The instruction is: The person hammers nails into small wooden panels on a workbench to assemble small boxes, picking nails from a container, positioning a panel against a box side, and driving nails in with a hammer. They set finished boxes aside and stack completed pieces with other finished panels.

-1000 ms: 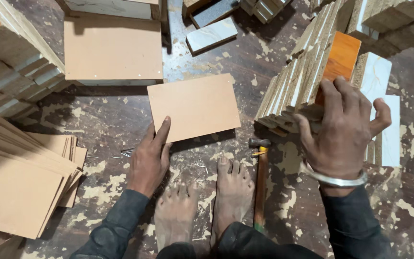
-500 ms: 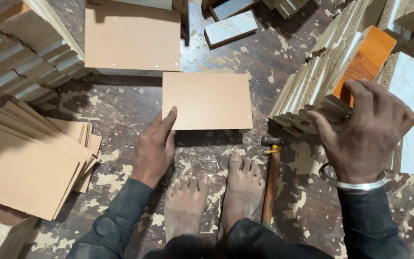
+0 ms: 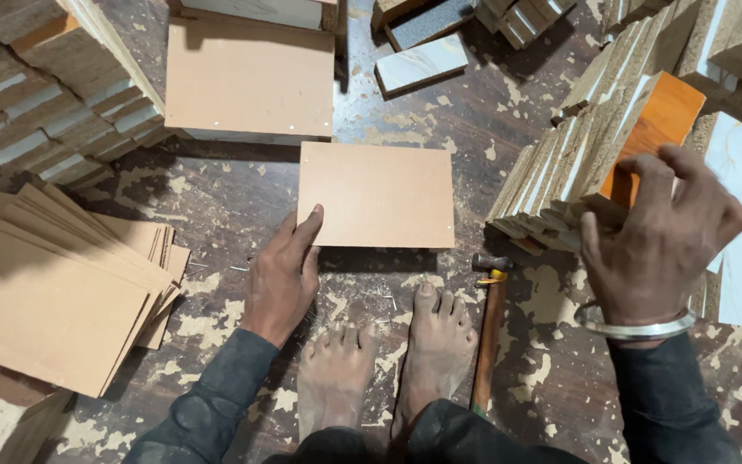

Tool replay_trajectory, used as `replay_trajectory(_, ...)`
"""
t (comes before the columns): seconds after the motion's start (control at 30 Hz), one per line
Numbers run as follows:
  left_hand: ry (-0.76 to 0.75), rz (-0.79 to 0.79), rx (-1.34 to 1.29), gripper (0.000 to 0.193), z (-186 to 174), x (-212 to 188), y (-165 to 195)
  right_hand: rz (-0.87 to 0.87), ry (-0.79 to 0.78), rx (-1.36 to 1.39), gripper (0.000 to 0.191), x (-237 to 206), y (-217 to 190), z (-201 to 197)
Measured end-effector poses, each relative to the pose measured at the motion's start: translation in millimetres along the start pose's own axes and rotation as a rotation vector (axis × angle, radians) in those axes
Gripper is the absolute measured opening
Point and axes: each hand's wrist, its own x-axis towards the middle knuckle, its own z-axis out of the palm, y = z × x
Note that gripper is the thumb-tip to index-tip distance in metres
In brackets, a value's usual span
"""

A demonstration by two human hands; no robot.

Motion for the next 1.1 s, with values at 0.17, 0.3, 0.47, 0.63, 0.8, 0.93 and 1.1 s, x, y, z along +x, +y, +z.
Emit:
replay_trajectory(0.17,-0.02,-0.033,-0.036,0.054,-1,-2,2,-0.072,0.06,0.082,0.039,-1,13,1)
replay_trajectory(0.3,-0.01,-0.021,-0.043,0.051,-5,-1,6,-0.02,0.132,0.315,0.034,-19,20,-27)
replay_trajectory(0.47,0.018,-0.007,-0.102,0.047,-12,5,10,0.208,0.192,0.854,0.029,-71,-2,-45)
replay_trajectory(0.63,0.047,0.007,-0.084,0.043,-16,10,7,0.468,-0.271,1.276,0.026,-112,-58,3)
replay_trajectory(0.8,0.084,-0.003,-0.035,0.042,-4,4,4,0.386,-0.413,1.572,0.029,-118,-104,39)
replay_trajectory(0.93,0.046,-0.031,-0.113,0.043,14,-5,-2,0.401,-0.503,1.37,0.032,-108,-129,67)
replay_trajectory(1.1,0.076,0.035,-0.11,0.044,26,-9,-19,0.367,-0.37,1.168,0.03,-108,-139,79)
